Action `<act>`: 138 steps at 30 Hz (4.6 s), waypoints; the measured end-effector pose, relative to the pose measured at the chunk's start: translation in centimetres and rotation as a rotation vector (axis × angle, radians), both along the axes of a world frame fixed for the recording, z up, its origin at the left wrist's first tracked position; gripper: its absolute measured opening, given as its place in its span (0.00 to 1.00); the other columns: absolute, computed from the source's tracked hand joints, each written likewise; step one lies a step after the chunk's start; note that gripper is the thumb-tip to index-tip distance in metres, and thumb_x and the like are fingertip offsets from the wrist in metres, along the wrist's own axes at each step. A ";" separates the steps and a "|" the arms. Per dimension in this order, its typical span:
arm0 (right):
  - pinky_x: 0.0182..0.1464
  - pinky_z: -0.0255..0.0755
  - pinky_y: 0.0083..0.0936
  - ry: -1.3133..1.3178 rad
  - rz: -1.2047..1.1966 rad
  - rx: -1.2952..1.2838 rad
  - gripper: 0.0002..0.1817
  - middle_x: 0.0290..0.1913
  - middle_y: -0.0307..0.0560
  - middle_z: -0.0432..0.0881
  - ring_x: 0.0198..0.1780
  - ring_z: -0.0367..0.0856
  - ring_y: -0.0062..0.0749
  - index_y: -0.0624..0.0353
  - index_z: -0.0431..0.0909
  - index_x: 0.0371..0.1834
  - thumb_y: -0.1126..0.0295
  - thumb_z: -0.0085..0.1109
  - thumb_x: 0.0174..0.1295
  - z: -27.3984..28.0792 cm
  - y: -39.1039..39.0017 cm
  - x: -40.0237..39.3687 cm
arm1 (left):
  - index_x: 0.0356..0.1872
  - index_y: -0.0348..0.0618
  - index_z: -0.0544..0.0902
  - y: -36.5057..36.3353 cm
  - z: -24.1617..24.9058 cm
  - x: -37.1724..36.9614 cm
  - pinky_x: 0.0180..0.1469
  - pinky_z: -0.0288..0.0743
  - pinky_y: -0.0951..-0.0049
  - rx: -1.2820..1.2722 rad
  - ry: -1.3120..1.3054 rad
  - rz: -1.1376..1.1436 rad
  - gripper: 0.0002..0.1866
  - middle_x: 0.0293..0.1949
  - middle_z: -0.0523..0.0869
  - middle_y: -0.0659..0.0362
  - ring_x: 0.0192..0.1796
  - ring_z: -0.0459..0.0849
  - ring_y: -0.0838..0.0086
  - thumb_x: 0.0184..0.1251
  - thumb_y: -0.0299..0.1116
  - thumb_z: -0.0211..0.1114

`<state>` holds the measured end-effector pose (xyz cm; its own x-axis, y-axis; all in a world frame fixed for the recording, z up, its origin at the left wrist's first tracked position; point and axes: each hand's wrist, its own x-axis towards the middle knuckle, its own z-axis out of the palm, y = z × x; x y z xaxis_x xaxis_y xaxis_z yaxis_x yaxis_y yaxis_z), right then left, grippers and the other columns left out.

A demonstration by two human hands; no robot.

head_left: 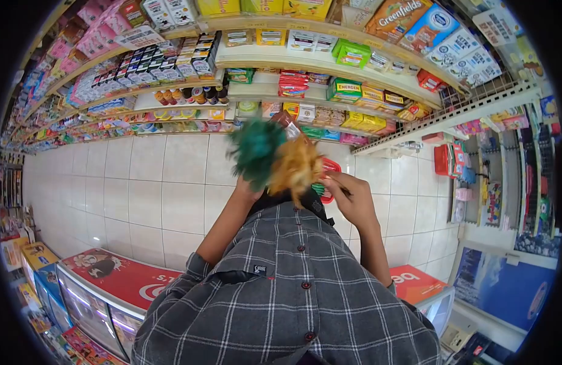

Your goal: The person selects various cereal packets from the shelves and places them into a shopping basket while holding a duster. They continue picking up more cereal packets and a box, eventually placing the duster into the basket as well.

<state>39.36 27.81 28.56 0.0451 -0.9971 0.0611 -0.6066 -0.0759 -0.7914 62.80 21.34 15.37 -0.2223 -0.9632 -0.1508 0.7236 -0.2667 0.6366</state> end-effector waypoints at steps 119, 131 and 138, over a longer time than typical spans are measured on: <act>0.25 0.63 0.12 0.176 0.186 0.487 0.15 0.35 0.40 0.79 0.24 0.69 0.12 0.62 0.74 0.58 0.67 0.48 0.74 -12.3 -6.4 -0.3 | 0.70 0.37 0.66 7.4 -8.0 2.0 0.69 0.63 0.68 -0.076 -0.110 -0.302 0.46 0.69 0.64 0.49 0.67 0.70 0.63 0.47 0.32 0.80; 0.70 0.62 0.36 -0.149 0.317 1.223 0.33 0.67 0.58 0.70 0.68 0.70 0.44 0.59 0.57 0.75 0.62 0.56 0.70 -21.1 -10.6 4.4 | 0.70 0.37 0.66 14.1 -16.6 1.2 0.68 0.62 0.71 0.438 0.199 0.114 0.48 0.57 0.73 0.57 0.62 0.73 0.69 0.43 0.32 0.79; 0.64 0.68 0.32 0.089 0.663 1.236 0.57 0.60 0.56 0.74 0.62 0.75 0.36 0.65 0.53 0.72 0.65 0.84 0.41 -22.7 -9.6 8.8 | 0.68 0.36 0.67 13.1 -17.1 2.1 0.69 0.58 0.71 0.410 -0.132 -0.030 0.48 0.56 0.67 0.54 0.67 0.65 0.66 0.42 0.35 0.81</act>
